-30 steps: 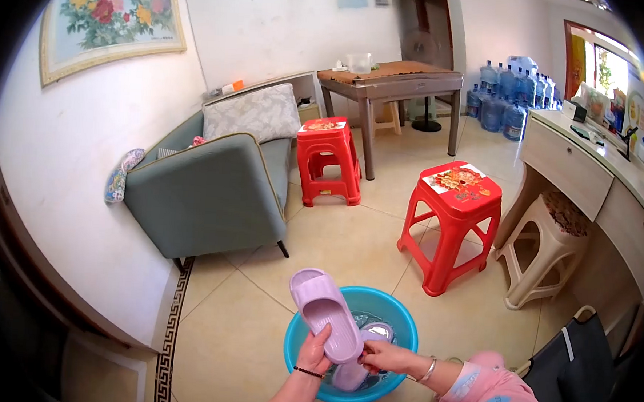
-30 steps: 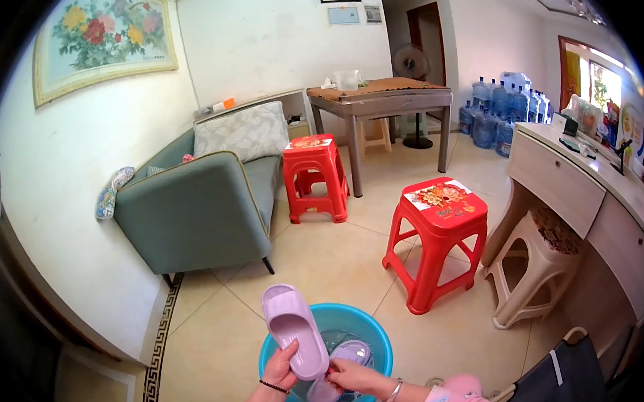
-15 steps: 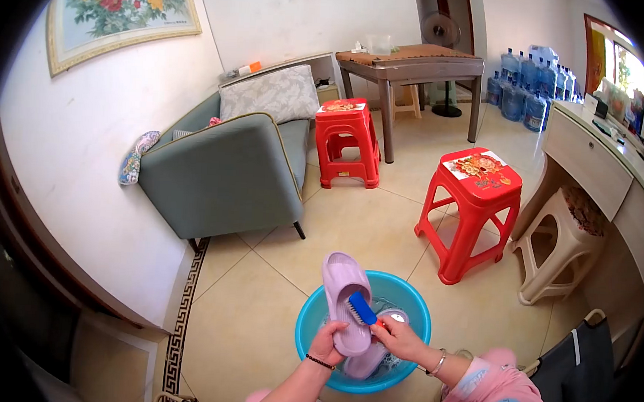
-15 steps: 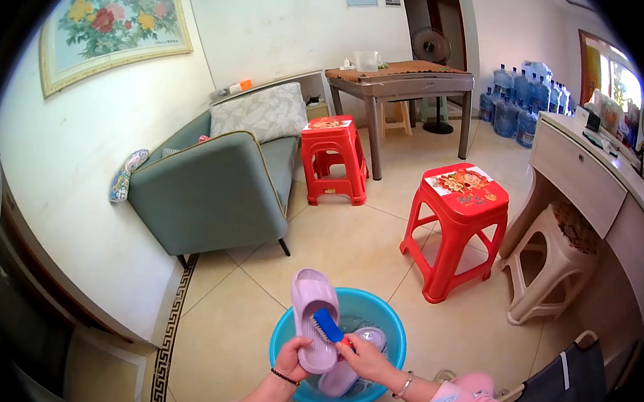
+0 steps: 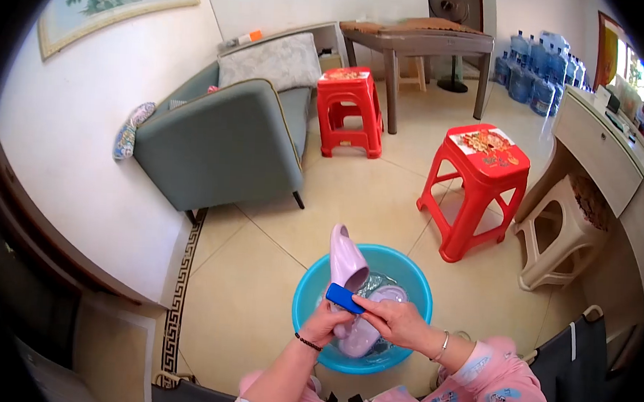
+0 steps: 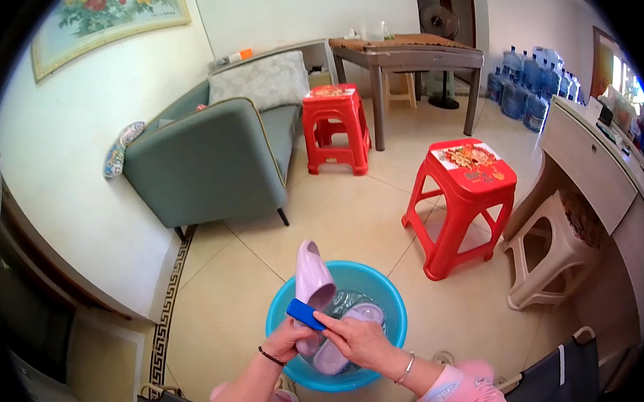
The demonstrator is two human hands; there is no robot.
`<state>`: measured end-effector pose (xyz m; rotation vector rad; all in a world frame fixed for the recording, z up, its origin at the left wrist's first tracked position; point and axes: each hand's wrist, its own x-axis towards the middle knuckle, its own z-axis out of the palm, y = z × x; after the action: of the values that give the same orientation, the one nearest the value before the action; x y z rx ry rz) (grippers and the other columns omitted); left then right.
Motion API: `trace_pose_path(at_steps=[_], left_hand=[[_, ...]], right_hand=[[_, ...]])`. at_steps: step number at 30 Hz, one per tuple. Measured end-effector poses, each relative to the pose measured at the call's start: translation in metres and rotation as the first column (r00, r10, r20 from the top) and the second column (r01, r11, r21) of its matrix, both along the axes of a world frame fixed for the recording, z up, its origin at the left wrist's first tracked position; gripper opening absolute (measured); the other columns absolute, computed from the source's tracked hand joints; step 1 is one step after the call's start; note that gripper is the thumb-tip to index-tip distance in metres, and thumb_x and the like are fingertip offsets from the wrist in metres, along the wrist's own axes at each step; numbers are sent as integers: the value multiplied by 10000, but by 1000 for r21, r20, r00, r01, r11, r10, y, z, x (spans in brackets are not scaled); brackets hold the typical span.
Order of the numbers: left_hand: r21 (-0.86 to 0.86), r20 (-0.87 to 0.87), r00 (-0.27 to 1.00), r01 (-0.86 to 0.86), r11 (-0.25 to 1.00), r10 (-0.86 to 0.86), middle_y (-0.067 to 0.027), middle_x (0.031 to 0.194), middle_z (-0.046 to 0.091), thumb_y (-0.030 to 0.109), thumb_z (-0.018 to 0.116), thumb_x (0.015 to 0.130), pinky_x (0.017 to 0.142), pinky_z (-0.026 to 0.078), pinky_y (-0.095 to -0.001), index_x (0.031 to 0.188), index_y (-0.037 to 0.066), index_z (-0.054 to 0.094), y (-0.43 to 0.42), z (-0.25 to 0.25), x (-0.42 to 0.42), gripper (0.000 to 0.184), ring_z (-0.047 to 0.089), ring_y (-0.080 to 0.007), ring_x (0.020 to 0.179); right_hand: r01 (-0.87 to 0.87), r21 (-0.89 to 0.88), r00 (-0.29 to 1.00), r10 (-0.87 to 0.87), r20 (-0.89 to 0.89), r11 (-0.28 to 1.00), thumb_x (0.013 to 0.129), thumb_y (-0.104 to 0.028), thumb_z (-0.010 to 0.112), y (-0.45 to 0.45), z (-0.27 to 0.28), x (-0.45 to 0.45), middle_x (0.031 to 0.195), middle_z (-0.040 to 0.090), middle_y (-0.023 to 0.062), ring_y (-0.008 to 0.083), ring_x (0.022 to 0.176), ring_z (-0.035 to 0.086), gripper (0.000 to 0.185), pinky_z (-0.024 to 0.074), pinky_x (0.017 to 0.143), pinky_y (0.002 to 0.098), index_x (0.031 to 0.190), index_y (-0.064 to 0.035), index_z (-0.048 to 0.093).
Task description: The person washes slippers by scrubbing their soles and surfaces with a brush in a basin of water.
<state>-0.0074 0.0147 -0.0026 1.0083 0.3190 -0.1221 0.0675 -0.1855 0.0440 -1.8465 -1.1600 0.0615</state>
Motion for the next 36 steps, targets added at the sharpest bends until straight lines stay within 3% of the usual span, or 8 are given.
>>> trace_pose_path(at_steps=[3, 10, 13, 17, 20, 27, 31, 36], left_hand=[[104, -58, 998, 31, 994, -25, -50, 1169, 547, -33, 621, 724, 808, 491, -297, 1427, 116, 353, -7, 15, 1, 766, 562, -148, 941], [248, -69, 992, 115, 962, -101, -68, 1280, 509, -28, 612, 705, 817, 469, -277, 1552, 122, 160, -6, 25, 6, 972, 536, -138, 964], [231, -98, 995, 50, 972, -28, -60, 1226, 538, -11, 626, 705, 763, 474, -268, 1551, 106, 170, -14, 29, 4, 969, 560, -126, 897], [262, -139, 989, 80, 962, -45, -67, 1166, 585, 4, 629, 720, 670, 481, -250, 1545, 91, 196, -12, 20, 3, 936, 593, -111, 775], [274, -68, 996, 71, 959, -55, -74, 1193, 580, -2, 627, 724, 716, 490, -255, 1539, 85, 220, -13, 24, 3, 915, 603, -118, 836], [264, -73, 997, 14, 964, 6, -67, 1253, 544, -1, 631, 715, 814, 479, -262, 1529, 102, 265, -10, 20, 1, 899, 579, -126, 961], [311, -121, 991, 88, 946, -52, -48, 1190, 556, -3, 617, 690, 794, 455, -244, 1523, 102, 287, -12, 33, 3, 902, 555, -131, 918], [251, -76, 994, 93, 963, -76, -34, 1146, 570, -7, 601, 681, 775, 457, -249, 1507, 106, 333, -9, 32, 5, 876, 566, -135, 892]], right_hand=[[208, -188, 944, -147, 295, 960, 903, -307, 638, -5, 10, 6, 649, 558, 87, 274, 521, 579, 395, 484, 491, 403, 1296, -298, 603], [448, -172, 881, -401, 249, 877, 898, -263, 648, -10, -1, 42, 701, 604, 90, 293, 575, 607, 351, 490, 508, 397, 1248, -254, 631], [228, -90, 951, -202, 235, 970, 901, -306, 629, -8, 9, 14, 651, 573, 84, 279, 539, 599, 363, 469, 471, 406, 1263, -278, 620], [293, -195, 919, -220, 327, 936, 896, -305, 635, -6, -2, 4, 645, 577, 83, 270, 524, 600, 372, 462, 450, 411, 1263, -256, 614], [496, -227, 842, -399, 364, 838, 876, -251, 675, -8, 8, 31, 666, 578, 87, 274, 565, 602, 381, 464, 482, 379, 1253, -243, 623], [196, -224, 947, -125, 297, 955, 908, -237, 617, -5, 12, -10, 675, 598, 93, 287, 536, 609, 343, 473, 464, 410, 1251, -255, 626], [485, -213, 853, -406, 328, 848, 923, -233, 608, -8, 6, 31, 681, 597, 94, 289, 580, 624, 309, 479, 491, 410, 1230, -242, 640], [419, -17, 891, -408, 199, 908, 926, -272, 608, -10, -1, 28, 698, 611, 88, 290, 602, 624, 305, 474, 495, 422, 1227, -240, 640]])
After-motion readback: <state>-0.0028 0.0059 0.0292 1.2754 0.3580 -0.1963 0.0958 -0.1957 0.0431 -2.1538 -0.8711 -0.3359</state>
